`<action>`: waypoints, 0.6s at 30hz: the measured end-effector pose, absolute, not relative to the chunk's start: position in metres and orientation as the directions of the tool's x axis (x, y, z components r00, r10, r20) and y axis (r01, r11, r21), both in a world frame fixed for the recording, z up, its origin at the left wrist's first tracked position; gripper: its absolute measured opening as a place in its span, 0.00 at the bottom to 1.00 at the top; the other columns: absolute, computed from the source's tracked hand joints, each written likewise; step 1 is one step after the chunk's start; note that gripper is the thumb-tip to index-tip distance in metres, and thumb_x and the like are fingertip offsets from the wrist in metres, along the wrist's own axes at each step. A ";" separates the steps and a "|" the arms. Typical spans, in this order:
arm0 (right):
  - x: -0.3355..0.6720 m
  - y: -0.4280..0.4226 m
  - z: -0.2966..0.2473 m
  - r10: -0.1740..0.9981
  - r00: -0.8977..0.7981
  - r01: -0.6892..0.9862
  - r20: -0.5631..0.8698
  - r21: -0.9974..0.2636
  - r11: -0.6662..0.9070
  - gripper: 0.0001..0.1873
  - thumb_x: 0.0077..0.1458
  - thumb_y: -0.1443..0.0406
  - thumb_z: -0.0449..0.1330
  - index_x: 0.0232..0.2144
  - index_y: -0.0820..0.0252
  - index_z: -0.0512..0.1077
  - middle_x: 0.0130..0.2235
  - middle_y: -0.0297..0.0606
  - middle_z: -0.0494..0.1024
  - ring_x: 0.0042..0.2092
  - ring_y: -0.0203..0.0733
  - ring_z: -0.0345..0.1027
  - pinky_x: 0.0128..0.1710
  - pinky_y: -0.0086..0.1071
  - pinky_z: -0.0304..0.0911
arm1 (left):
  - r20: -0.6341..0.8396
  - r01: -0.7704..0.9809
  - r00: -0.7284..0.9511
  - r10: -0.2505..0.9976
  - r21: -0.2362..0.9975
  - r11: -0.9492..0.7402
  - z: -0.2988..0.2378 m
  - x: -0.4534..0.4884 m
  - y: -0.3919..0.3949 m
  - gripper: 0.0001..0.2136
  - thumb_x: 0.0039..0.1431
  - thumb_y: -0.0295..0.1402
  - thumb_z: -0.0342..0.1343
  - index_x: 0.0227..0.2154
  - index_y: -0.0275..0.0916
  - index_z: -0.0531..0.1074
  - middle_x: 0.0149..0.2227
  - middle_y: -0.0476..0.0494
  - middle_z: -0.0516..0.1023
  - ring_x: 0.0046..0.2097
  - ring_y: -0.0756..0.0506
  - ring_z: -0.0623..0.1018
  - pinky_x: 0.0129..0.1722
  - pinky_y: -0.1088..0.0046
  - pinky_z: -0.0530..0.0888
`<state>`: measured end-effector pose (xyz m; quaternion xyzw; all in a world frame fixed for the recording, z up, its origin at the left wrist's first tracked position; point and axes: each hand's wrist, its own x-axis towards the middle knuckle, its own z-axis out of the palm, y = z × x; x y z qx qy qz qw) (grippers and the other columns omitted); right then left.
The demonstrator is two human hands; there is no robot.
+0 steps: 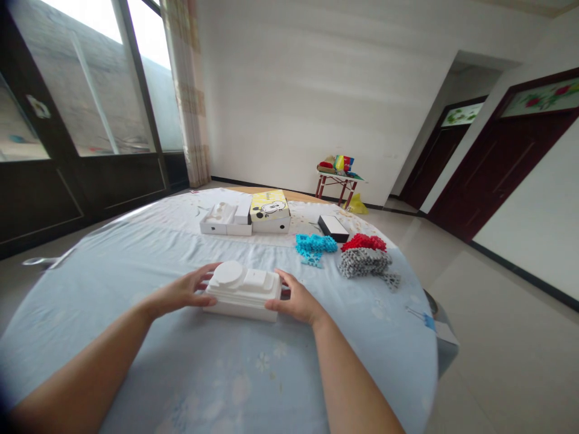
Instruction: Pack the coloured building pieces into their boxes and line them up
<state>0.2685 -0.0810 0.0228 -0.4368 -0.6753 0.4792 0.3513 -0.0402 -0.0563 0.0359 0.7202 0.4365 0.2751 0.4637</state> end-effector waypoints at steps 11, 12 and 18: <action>0.282 -0.071 0.011 0.944 -0.329 0.197 0.034 -0.975 0.103 0.46 0.40 0.58 0.67 0.59 0.57 0.53 0.57 0.44 0.63 0.56 0.48 0.60 0.54 0.41 0.57 | 0.031 0.343 0.417 0.908 0.920 -0.189 0.017 -0.021 -0.054 0.42 0.39 0.41 0.64 0.59 0.41 0.53 0.55 0.35 0.66 0.54 0.39 0.67 0.50 0.60 0.67; 0.282 -0.071 0.011 0.946 -0.321 0.188 0.032 -0.977 0.097 0.46 0.40 0.58 0.67 0.59 0.56 0.53 0.57 0.44 0.63 0.55 0.48 0.60 0.54 0.41 0.57 | 0.029 0.346 0.419 0.907 0.919 -0.190 0.018 -0.021 -0.054 0.42 0.39 0.41 0.64 0.59 0.42 0.53 0.55 0.35 0.65 0.55 0.39 0.67 0.50 0.60 0.67; 0.279 -0.071 0.011 0.954 -0.296 0.181 0.046 -0.978 0.103 0.44 0.40 0.58 0.66 0.58 0.56 0.54 0.55 0.44 0.65 0.54 0.48 0.62 0.52 0.41 0.60 | 0.017 0.282 0.481 0.877 0.944 -0.173 0.031 -0.024 -0.058 0.37 0.46 0.44 0.60 0.59 0.43 0.55 0.58 0.37 0.64 0.59 0.39 0.62 0.53 0.61 0.65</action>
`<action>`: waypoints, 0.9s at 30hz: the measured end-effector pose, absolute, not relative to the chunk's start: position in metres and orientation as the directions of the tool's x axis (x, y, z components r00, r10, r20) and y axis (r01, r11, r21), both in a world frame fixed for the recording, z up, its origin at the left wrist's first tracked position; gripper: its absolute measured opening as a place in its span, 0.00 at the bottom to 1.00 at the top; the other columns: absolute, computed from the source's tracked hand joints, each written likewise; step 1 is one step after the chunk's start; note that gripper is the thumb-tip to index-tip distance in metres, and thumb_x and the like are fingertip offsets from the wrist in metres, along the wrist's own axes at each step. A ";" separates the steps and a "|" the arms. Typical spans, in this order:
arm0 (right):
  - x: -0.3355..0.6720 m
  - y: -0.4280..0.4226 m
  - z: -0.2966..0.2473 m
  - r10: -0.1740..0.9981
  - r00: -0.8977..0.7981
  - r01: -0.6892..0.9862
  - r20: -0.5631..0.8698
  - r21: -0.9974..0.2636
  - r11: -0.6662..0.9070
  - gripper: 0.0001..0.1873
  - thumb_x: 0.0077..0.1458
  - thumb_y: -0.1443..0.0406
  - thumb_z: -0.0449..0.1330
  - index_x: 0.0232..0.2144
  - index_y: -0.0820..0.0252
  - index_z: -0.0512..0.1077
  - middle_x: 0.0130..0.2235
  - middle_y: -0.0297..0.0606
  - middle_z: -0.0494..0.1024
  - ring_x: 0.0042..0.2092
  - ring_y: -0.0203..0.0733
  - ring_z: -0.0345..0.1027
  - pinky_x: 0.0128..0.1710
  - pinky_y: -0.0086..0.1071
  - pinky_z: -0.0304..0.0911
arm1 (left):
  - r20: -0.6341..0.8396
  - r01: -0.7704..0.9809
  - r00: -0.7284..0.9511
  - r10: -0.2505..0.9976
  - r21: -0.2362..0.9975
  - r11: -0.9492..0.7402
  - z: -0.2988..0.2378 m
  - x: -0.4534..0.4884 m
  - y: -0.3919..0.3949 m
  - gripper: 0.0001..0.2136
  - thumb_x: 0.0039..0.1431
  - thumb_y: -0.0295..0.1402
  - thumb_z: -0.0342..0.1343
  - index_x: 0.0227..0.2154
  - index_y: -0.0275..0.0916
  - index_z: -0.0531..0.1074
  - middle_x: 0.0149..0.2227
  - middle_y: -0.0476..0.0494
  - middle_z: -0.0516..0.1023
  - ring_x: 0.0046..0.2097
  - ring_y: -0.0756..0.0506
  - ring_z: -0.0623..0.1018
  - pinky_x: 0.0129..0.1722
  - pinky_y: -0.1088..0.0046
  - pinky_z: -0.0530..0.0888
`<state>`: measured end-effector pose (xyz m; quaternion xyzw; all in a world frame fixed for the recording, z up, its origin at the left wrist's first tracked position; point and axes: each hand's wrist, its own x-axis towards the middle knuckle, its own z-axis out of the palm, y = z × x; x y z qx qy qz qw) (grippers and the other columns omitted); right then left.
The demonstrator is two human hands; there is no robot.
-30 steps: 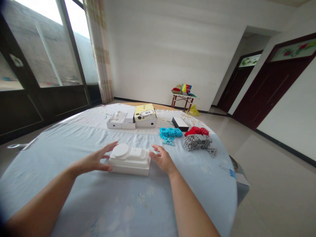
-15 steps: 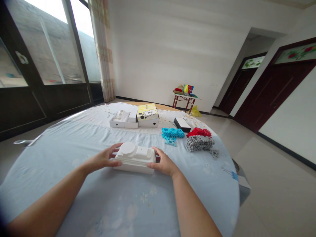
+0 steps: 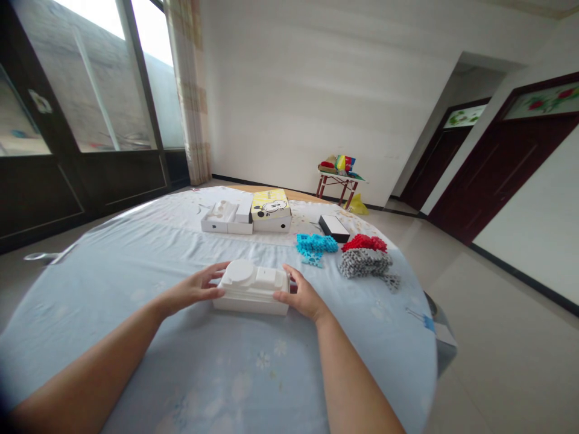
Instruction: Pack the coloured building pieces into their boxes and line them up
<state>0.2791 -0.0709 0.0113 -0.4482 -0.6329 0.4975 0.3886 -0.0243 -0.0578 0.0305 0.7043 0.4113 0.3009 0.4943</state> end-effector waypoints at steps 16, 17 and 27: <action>0.280 -0.072 0.015 0.951 -0.306 0.204 0.048 -0.972 0.115 0.46 0.38 0.56 0.67 0.59 0.55 0.54 0.57 0.46 0.62 0.54 0.49 0.62 0.52 0.41 0.59 | -0.001 0.277 0.477 0.879 0.949 -0.150 0.028 -0.026 -0.053 0.39 0.44 0.47 0.61 0.59 0.41 0.56 0.54 0.36 0.69 0.59 0.37 0.63 0.52 0.60 0.67; 0.281 -0.072 0.017 0.950 -0.311 0.211 0.040 -0.971 0.110 0.48 0.38 0.56 0.68 0.60 0.55 0.52 0.58 0.47 0.61 0.55 0.49 0.60 0.52 0.41 0.59 | 0.001 0.275 0.478 0.878 0.950 -0.151 0.027 -0.027 -0.052 0.39 0.44 0.47 0.61 0.59 0.41 0.55 0.54 0.36 0.69 0.59 0.37 0.62 0.52 0.60 0.67; 0.292 -0.075 0.028 0.905 -0.422 0.496 0.047 -0.824 0.274 0.60 0.28 0.54 0.72 0.62 0.54 0.48 0.62 0.46 0.51 0.60 0.51 0.50 0.58 0.42 0.51 | 0.000 0.190 0.516 0.857 0.975 -0.114 0.022 -0.030 -0.047 0.40 0.45 0.45 0.61 0.60 0.41 0.53 0.58 0.36 0.64 0.58 0.36 0.63 0.52 0.61 0.67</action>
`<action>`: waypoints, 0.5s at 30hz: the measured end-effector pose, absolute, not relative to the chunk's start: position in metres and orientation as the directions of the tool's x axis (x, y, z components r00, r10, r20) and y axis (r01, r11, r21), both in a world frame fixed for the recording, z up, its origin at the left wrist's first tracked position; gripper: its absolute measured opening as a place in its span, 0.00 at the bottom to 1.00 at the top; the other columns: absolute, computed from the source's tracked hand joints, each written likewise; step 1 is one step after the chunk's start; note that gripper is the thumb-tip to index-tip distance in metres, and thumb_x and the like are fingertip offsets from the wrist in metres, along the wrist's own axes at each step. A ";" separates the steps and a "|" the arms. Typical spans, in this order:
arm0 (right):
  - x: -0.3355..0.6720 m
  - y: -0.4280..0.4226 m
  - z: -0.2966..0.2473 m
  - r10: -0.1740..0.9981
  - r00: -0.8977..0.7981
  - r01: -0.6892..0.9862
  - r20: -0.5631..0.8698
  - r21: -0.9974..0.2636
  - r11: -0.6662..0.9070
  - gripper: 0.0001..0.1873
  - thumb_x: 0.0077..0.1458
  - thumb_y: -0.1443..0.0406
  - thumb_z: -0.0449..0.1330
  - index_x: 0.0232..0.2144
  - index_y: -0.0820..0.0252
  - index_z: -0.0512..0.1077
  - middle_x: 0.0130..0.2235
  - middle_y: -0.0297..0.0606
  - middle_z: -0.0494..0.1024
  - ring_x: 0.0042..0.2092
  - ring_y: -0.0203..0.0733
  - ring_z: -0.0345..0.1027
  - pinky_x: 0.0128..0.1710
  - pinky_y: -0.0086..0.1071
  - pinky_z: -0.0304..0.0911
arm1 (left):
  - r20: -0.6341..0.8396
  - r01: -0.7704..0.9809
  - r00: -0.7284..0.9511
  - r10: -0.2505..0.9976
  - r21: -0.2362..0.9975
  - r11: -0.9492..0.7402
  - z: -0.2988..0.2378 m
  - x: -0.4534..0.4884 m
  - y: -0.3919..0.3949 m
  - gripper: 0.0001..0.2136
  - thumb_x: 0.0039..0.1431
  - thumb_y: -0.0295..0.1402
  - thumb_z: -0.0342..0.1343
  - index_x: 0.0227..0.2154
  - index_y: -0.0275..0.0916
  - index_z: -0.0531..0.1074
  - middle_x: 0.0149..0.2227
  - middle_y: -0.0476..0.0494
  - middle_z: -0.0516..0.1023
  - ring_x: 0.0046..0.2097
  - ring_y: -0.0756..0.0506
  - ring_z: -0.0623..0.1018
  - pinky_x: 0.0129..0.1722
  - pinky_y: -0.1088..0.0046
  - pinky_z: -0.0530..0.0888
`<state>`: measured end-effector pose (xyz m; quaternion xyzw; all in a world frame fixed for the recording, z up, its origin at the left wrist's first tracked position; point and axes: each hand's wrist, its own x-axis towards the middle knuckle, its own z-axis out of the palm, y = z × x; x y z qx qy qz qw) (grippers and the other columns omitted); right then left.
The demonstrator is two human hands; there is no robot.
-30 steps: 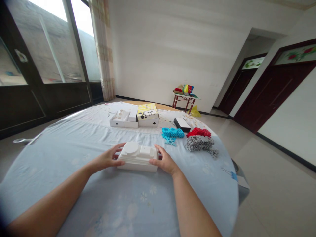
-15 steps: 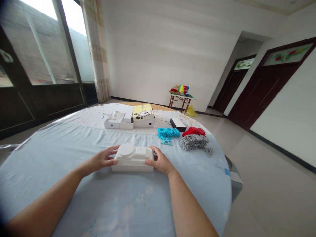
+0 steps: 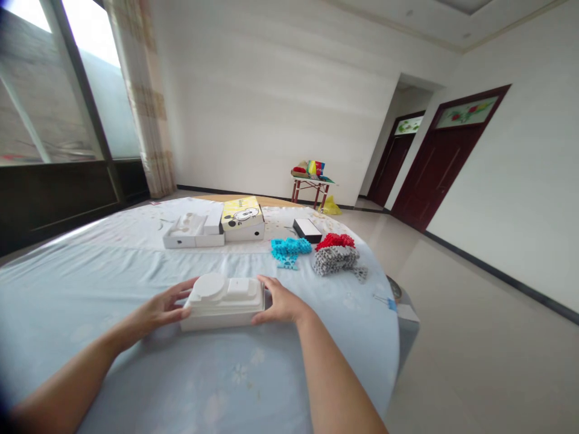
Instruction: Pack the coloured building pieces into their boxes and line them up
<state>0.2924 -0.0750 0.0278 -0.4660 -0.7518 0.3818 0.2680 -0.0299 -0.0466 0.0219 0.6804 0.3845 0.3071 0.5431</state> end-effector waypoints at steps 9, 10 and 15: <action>0.296 -0.077 0.049 0.877 -0.481 0.624 0.000 -0.703 0.342 0.64 0.29 0.55 0.71 0.63 0.55 0.42 0.64 0.46 0.46 0.63 0.51 0.42 0.61 0.41 0.45 | -0.012 0.127 0.413 0.911 0.991 -0.044 0.026 -0.033 -0.049 0.35 0.42 0.47 0.62 0.55 0.42 0.62 0.55 0.38 0.68 0.56 0.36 0.66 0.52 0.61 0.67; 0.296 -0.077 0.053 0.871 -0.492 0.640 -0.015 -0.684 0.350 0.63 0.29 0.56 0.71 0.63 0.56 0.42 0.64 0.46 0.47 0.63 0.51 0.42 0.61 0.41 0.44 | -0.023 0.111 0.385 0.923 0.994 -0.022 0.026 -0.033 -0.049 0.34 0.44 0.47 0.61 0.54 0.41 0.63 0.54 0.37 0.69 0.55 0.37 0.68 0.52 0.62 0.67; 0.291 -0.076 0.065 0.844 -0.532 0.681 -0.070 -0.629 0.376 0.58 0.31 0.60 0.70 0.62 0.58 0.47 0.60 0.48 0.54 0.55 0.49 0.58 0.56 0.37 0.55 | -0.053 -0.003 0.211 0.976 0.998 0.055 0.019 -0.030 -0.047 0.27 0.51 0.51 0.52 0.48 0.35 0.68 0.47 0.34 0.74 0.47 0.39 0.75 0.44 0.63 0.73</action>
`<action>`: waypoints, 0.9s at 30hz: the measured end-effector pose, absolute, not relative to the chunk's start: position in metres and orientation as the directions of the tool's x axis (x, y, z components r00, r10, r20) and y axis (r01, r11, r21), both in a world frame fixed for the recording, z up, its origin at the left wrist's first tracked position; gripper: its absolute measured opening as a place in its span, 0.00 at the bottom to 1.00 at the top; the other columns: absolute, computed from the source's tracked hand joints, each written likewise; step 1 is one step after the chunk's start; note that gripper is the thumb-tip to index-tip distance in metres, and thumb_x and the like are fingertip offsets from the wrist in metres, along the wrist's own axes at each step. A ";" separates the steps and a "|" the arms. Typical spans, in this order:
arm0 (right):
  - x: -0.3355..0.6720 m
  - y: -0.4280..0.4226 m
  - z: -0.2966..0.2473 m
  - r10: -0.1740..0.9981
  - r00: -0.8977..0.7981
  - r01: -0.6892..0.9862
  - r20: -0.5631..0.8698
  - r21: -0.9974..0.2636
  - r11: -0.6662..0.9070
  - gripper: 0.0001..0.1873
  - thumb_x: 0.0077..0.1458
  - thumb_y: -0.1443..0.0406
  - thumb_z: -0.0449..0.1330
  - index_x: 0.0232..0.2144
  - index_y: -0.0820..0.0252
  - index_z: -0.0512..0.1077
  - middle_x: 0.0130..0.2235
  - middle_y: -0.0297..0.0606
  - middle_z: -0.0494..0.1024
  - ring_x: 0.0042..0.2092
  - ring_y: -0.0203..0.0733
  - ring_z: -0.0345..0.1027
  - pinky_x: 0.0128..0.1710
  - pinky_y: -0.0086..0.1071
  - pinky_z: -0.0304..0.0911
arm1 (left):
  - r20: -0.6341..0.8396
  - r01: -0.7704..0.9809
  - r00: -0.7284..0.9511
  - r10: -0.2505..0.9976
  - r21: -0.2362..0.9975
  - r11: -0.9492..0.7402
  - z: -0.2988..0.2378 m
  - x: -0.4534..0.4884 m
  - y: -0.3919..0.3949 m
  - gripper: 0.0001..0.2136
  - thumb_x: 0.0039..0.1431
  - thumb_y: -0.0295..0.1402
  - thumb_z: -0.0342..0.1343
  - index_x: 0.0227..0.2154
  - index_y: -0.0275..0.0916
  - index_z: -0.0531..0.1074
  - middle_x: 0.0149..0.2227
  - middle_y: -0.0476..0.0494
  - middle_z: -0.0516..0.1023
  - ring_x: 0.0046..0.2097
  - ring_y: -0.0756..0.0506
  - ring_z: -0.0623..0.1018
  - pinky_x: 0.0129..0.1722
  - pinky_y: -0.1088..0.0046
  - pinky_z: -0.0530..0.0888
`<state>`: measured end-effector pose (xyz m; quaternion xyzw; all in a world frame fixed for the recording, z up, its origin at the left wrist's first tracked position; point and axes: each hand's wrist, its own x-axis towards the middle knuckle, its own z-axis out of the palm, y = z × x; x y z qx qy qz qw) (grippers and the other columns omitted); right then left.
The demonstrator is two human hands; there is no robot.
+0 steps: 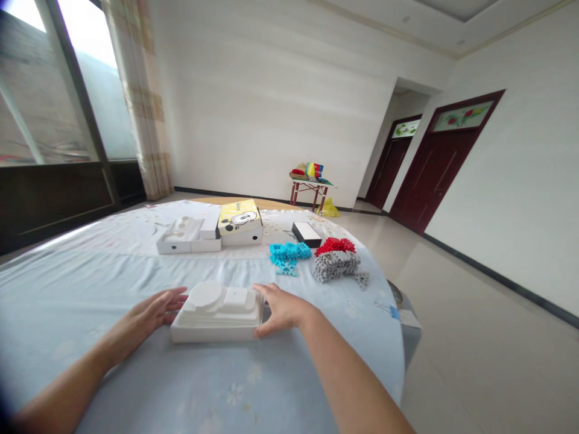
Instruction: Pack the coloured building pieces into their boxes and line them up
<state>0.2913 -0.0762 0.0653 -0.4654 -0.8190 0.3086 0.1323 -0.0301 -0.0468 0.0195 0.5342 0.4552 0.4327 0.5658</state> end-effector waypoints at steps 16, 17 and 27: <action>0.381 -0.019 0.150 0.966 -0.258 0.682 -0.030 -0.713 0.160 0.49 0.37 0.59 0.68 0.60 0.55 0.52 0.52 0.43 0.67 0.41 0.41 0.70 0.42 0.34 0.66 | -0.005 0.152 0.060 0.998 0.988 -0.004 0.009 -0.027 -0.039 0.27 0.47 0.56 0.51 0.36 0.35 0.75 0.33 0.39 0.78 0.33 0.43 0.76 0.31 0.70 0.73; 0.390 -0.010 0.156 0.979 -0.204 0.692 0.017 -0.705 0.156 0.48 0.37 0.59 0.68 0.60 0.56 0.54 0.53 0.44 0.66 0.43 0.43 0.69 0.44 0.35 0.65 | -0.006 0.159 0.060 0.998 0.987 -0.003 0.008 -0.027 -0.039 0.27 0.47 0.56 0.51 0.36 0.35 0.75 0.32 0.39 0.78 0.32 0.44 0.76 0.30 0.70 0.73; 0.397 0.132 0.139 0.907 0.363 0.787 0.215 -0.592 -0.174 0.48 0.32 0.54 0.68 0.55 0.63 0.57 0.47 0.48 0.72 0.46 0.51 0.68 0.43 0.40 0.66 | -0.055 0.206 0.052 0.997 0.978 0.044 0.011 -0.024 -0.041 0.27 0.44 0.58 0.51 0.34 0.37 0.76 0.29 0.41 0.79 0.30 0.44 0.75 0.28 0.72 0.71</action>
